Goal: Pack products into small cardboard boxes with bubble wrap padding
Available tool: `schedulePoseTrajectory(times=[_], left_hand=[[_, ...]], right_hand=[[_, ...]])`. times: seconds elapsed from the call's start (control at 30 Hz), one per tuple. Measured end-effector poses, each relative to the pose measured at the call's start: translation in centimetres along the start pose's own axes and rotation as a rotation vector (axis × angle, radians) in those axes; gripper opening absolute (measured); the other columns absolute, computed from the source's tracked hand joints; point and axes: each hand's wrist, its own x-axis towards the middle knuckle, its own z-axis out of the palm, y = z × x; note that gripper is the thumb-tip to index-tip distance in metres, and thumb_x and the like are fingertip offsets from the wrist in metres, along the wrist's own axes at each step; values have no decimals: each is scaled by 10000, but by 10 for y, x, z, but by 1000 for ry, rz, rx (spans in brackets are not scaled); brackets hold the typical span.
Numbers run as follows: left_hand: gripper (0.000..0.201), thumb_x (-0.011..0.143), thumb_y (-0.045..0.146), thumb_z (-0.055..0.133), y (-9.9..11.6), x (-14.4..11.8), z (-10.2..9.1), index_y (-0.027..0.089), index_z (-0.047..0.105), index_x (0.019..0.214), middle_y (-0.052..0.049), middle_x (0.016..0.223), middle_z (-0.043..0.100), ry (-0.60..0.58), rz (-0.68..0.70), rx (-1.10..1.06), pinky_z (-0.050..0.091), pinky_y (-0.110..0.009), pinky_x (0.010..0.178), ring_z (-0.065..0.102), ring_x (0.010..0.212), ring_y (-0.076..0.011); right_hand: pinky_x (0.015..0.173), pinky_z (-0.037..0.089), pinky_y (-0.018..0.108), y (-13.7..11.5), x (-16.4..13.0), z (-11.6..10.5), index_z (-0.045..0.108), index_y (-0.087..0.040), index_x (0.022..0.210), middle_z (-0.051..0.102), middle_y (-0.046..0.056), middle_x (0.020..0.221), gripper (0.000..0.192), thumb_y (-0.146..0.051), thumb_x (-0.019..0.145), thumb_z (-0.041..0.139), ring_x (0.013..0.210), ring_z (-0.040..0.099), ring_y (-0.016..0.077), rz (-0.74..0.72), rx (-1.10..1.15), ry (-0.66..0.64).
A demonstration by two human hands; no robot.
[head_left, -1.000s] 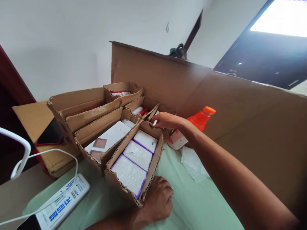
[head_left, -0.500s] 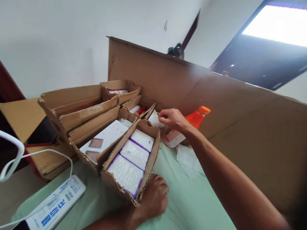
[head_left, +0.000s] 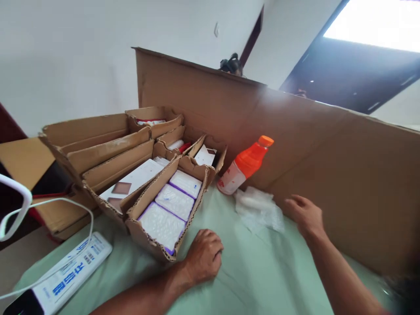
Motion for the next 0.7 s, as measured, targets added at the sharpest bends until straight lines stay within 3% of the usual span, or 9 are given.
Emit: schedulePoseTrajectory(times=[0.1, 0.17, 0.27, 0.3, 0.37, 0.43, 0.57, 0.7], left_hand=[[116, 747, 92, 592, 0, 1, -1, 180, 642, 803, -61, 953, 693, 4, 0, 15, 397, -352, 894, 573, 970, -211], [110, 742, 95, 591, 0, 1, -2, 176, 637, 801, -65, 944, 689, 10, -1, 21, 398, -353, 888, 572, 971, -215], [104, 722, 102, 590, 0, 2, -2, 172, 623, 791, -67, 929, 681, 6, 10, 25, 403, -359, 889, 571, 969, -218], [102, 713, 103, 591, -1, 2, -2, 171, 618, 784, -68, 925, 678, 4, 13, 25, 405, -360, 885, 571, 963, -219], [100, 700, 98, 591, -2, 4, -1, 168, 609, 769, -71, 920, 674, 5, 13, 23, 408, -362, 877, 571, 951, -218], [89, 692, 94, 593, -3, 6, 1, 164, 598, 747, -75, 911, 667, 7, 10, 17, 409, -366, 875, 571, 943, -218], [103, 682, 92, 605, -8, 8, 8, 166, 588, 751, -75, 906, 648, 24, 13, -19, 404, -377, 892, 559, 975, -230], [157, 706, 94, 591, -14, 4, 14, 184, 592, 834, -77, 948, 625, 43, 38, -68, 390, -411, 928, 533, 1017, -253]], right_hand=[[700, 528, 443, -37, -11, 5, 643, -306, 736, 675, 39, 728, 138, -433, 687, 664, 798, 661, 315, -120, -43, -14], [747, 535, 441, -83, -24, 25, 707, -251, 857, 733, 74, 857, 220, -434, 766, 625, 835, 679, 308, -309, -40, -184], [771, 545, 356, -162, -47, 78, 753, -234, 928, 765, 42, 912, 232, -392, 782, 666, 814, 701, 233, -483, -13, -416], [781, 538, 336, -187, -55, 100, 753, -229, 978, 769, 41, 945, 228, -337, 816, 635, 837, 704, 216, -632, -40, -526], [856, 504, 313, -232, -69, 142, 749, -231, 1042, 768, 41, 1037, 241, -232, 843, 614, 939, 697, 202, -919, -186, -667], [841, 492, 304, -267, -81, 181, 749, -242, 1059, 773, 45, 1040, 264, -182, 853, 596, 971, 701, 217, -1087, -431, -780], [763, 497, 285, -300, -98, 238, 762, -226, 1056, 775, 98, 1050, 323, -106, 809, 593, 1032, 707, 263, -1158, -849, -961], [728, 501, 284, -299, -101, 261, 784, -172, 923, 778, 140, 997, 224, -116, 796, 608, 988, 721, 284, -1114, -869, -981]])
